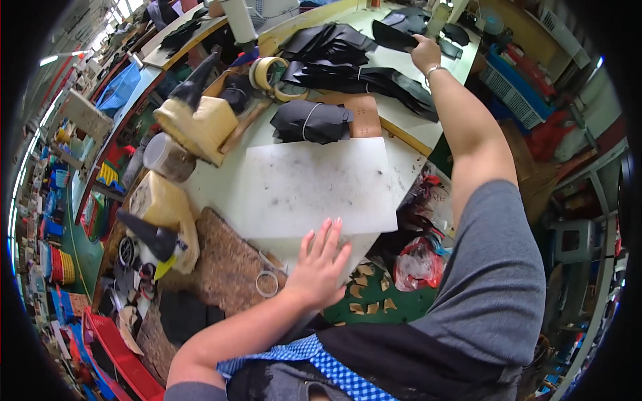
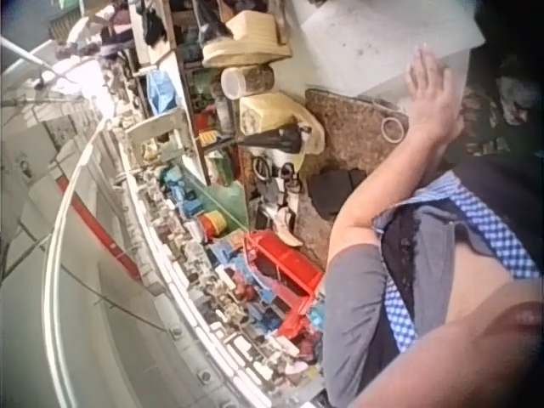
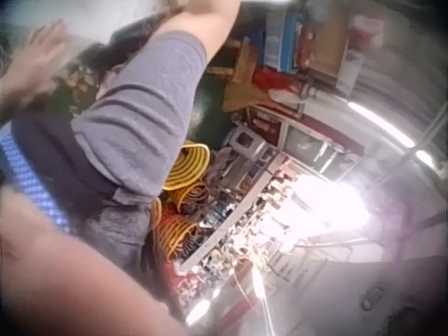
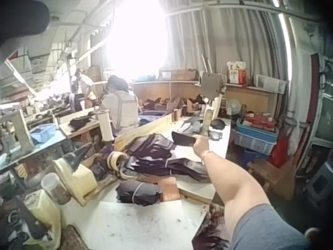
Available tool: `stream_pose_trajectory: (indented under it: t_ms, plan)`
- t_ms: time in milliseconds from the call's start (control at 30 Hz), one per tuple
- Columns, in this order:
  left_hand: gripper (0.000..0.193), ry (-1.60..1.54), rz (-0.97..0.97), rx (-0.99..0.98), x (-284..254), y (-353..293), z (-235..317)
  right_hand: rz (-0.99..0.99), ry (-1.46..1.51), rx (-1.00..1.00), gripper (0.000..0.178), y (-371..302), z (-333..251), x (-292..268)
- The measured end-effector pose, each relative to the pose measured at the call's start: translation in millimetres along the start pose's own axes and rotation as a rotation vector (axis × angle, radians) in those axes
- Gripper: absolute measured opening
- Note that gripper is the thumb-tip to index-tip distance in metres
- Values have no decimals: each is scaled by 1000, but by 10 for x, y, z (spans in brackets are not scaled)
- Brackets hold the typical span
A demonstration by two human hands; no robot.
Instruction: Align, inspect, and mark fabric shoe components for assembly.
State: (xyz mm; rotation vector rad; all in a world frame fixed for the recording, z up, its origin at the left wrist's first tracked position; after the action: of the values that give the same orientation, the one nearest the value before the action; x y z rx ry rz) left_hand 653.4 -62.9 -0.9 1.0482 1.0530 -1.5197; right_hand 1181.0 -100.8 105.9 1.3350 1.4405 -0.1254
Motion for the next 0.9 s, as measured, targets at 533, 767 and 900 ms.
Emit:
stream_pose_trajectory:
  t_ms: [533,767,900]
  plan:
    - [48,-2038,503,-190,-192,-2595,-176,-754,1183,-854,41,-4470,-4454,-1531]
    - [38,-1622,988,-487,-224,-3770,-269,-1705,1963,323,43,-5573,-5249,-923]
    - [38,-1638,1032,-484,-95,-4073,-259,-1617,1719,179,53,-5880,-5584,-837]
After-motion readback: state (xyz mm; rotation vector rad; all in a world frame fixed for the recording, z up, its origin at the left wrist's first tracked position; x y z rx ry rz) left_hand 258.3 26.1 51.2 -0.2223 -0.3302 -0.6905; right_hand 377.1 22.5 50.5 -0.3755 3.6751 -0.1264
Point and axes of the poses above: each hand's wrist, its own y-axis towards the middle knuckle, its own x-axis out of the palm, z = x × y, the point moved 9 cm from there along y, towards the middle knuckle, and after that the axes turned 7 degrees about -z, right-handed, at the moved point
